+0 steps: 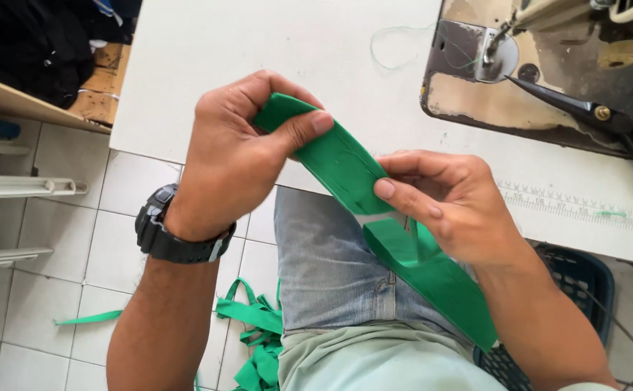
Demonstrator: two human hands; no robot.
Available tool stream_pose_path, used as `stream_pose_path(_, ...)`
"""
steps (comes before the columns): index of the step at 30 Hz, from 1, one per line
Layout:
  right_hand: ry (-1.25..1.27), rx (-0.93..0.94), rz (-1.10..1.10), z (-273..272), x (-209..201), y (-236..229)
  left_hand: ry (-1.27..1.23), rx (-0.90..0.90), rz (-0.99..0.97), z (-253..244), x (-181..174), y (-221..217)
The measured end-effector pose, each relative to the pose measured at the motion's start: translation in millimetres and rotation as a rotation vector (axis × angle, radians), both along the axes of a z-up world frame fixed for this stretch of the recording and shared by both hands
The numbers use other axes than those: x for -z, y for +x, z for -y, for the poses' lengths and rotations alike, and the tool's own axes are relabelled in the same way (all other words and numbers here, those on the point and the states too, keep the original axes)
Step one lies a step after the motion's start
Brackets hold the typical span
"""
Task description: Folding and sewing green fabric strips using an industrial sewing machine
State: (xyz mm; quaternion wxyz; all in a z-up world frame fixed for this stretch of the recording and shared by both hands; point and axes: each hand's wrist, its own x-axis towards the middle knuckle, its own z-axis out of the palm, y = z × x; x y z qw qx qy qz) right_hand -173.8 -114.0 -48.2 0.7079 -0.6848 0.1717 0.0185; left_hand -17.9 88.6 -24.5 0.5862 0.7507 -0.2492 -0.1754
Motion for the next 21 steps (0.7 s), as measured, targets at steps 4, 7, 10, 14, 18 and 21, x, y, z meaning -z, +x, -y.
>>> stream_pose_path(4,0.080,0.000,0.017,4,11,8,0.005,-0.035,-0.071,8,12,10)
stream_pose_path(7,0.133,-0.025,-0.040,10,23,10,0.030,-0.038,-0.041,8,14,12)
stream_pose_path(10,0.253,-0.053,0.001,16,38,12,0.030,-0.049,-0.097,7,13,14)
stream_pose_path(14,0.344,-0.002,-0.093,13,31,15,0.011,-0.025,-0.160,7,19,16)
stream_pose_path(18,0.293,0.089,-0.099,11,35,19,0.004,-0.004,-0.155,8,19,16)
stream_pose_path(21,0.058,0.106,-0.129,10,32,18,0.003,0.005,-0.157,9,19,14)
